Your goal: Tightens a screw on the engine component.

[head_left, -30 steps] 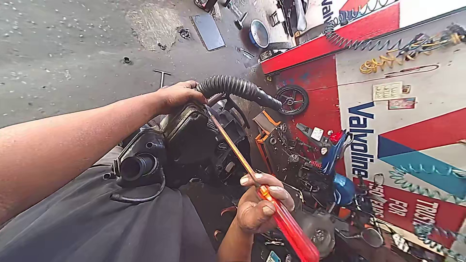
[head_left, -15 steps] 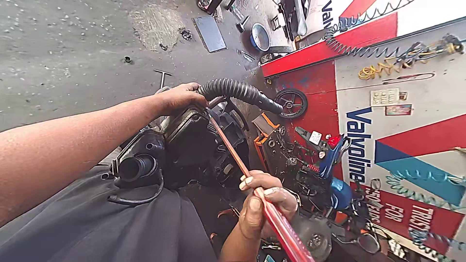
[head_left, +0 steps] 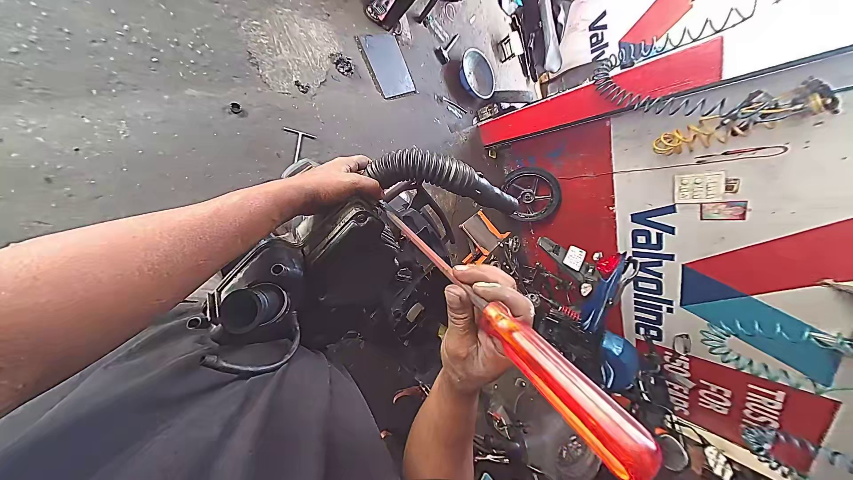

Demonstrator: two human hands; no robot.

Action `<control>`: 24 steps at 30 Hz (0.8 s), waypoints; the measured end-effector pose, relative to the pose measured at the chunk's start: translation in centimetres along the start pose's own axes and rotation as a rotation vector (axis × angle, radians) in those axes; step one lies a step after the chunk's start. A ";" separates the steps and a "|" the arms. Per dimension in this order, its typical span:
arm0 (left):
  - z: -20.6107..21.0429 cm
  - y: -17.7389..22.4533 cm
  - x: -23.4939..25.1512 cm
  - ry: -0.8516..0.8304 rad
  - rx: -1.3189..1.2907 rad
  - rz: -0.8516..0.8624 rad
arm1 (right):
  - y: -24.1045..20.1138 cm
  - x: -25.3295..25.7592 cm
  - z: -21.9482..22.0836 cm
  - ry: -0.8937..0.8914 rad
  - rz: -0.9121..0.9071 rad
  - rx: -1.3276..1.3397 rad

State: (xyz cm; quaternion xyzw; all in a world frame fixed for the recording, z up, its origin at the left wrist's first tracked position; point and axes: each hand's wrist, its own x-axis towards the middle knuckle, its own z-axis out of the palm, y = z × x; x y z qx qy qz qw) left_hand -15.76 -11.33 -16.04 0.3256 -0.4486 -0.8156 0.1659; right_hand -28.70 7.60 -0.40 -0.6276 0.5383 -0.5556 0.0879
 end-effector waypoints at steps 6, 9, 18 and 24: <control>0.0 0.6 -0.2 -0.023 -0.010 -0.056 | -0.3 -0.3 -0.9 -0.233 0.115 0.139; -0.3 0.6 0.1 -0.048 0.009 -0.070 | 0.1 -0.9 -1.0 -0.223 0.052 0.126; -2.2 5.3 3.5 -0.427 0.599 -0.150 | -0.3 -1.0 -1.5 -0.297 0.081 0.088; -2.2 4.9 4.5 -0.478 0.610 -0.109 | -0.1 -1.4 -1.5 -0.211 0.096 0.094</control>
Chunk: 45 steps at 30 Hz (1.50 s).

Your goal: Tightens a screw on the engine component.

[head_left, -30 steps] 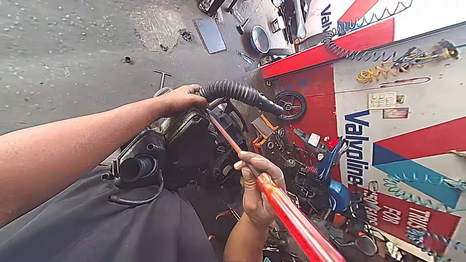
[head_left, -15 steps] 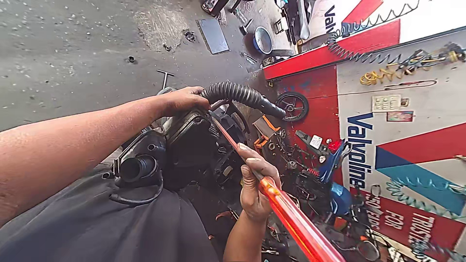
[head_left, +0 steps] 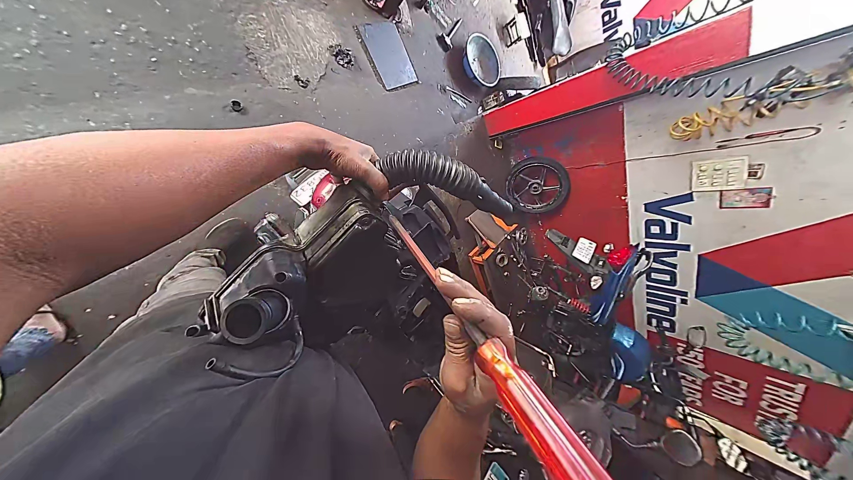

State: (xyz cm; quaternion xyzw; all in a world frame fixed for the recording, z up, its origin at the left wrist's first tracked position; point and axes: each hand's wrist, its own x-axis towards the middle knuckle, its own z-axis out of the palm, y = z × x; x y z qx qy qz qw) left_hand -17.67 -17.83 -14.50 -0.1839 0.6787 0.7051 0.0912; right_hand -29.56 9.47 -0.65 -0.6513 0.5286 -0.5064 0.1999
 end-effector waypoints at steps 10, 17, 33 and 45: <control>-0.2 -1.5 0.8 -0.087 -0.188 0.041 | 1.2 -0.2 0.1 0.063 0.021 0.023; 0.2 -2.1 1.3 -0.086 -0.305 0.089 | 1.6 -0.2 1.5 0.224 -0.041 -0.104; 1.6 -2.8 1.2 0.054 -0.425 0.086 | 2.1 1.0 1.8 0.301 -0.053 -0.177; 1.8 -3.4 1.4 0.048 -0.456 0.114 | 2.9 0.9 2.5 0.324 -0.089 -0.224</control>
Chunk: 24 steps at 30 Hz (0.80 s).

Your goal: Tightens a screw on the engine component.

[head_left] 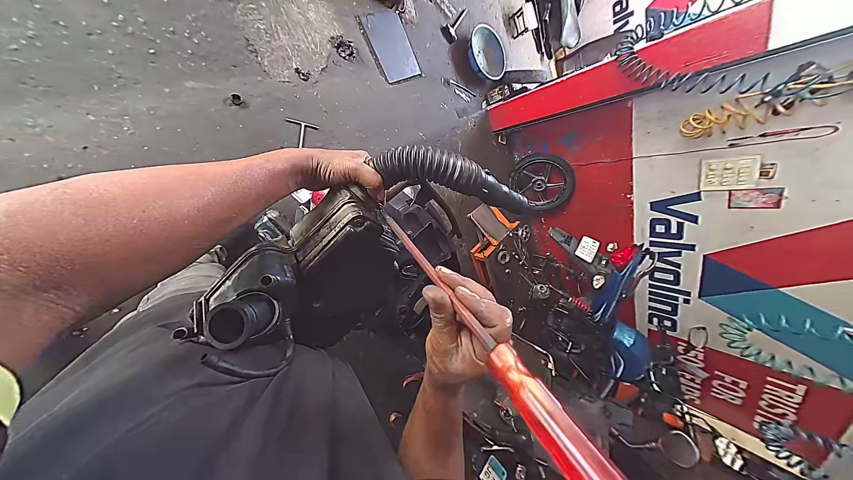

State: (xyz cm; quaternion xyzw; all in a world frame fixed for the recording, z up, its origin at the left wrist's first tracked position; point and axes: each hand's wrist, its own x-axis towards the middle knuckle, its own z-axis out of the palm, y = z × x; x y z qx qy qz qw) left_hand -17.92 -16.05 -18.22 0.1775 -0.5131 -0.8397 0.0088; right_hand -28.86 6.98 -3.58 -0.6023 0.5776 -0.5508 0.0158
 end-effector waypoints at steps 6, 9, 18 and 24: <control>0.1 0.5 -0.2 0.048 0.051 -0.025 | 0.1 1.5 -0.7 -0.275 0.065 0.120; 0.0 0.3 -0.1 0.048 0.034 -0.028 | -0.3 1.2 -1.0 -0.356 0.089 0.163; 0.2 0.9 -0.6 0.050 0.065 -0.011 | 0.5 1.3 0.2 -0.343 0.015 0.109; 0.3 0.6 -0.5 0.043 0.005 0.002 | 0.8 0.4 -0.1 -0.313 0.007 0.086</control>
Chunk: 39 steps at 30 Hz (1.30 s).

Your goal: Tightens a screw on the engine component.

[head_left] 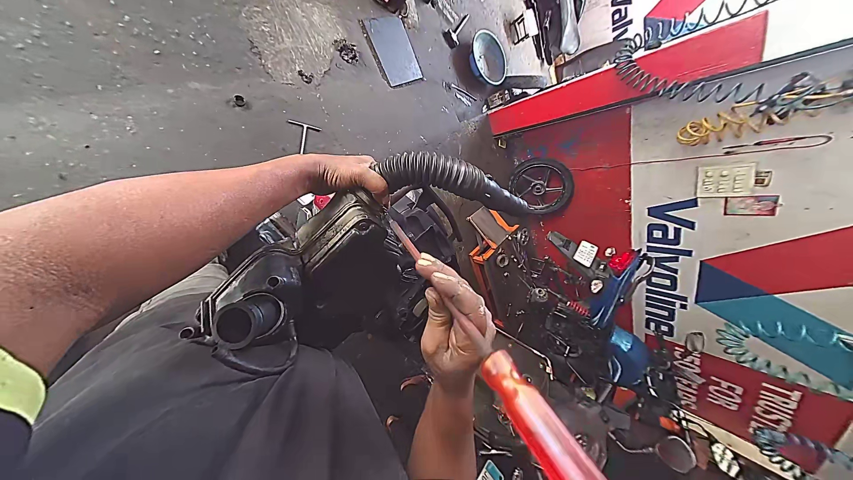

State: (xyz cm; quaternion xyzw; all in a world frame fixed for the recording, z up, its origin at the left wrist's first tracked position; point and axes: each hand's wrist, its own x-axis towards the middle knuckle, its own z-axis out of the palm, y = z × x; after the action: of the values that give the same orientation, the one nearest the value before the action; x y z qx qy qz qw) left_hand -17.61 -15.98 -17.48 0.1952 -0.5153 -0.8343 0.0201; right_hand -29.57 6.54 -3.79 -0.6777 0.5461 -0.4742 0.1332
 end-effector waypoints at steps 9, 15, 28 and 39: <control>0.3 0.7 -0.4 0.021 0.036 -0.019 | 0.2 0.7 0.1 0.008 0.008 -0.031; 0.2 0.3 -0.4 0.006 0.032 -0.002 | 0.9 -0.2 1.7 0.206 -0.065 -0.069; 0.1 0.3 -0.3 -0.002 0.000 -0.014 | 0.9 -0.2 1.8 0.086 -0.033 -0.051; 0.1 0.5 -0.4 -0.008 0.022 -0.011 | 0.9 -0.3 1.1 -0.049 0.029 -0.002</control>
State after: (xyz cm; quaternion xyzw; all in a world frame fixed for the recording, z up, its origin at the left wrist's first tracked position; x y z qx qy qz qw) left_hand -17.36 -16.01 -16.92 0.1950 -0.5233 -0.8295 0.0113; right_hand -29.24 6.05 -5.12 -0.6812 0.5529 -0.4549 0.1526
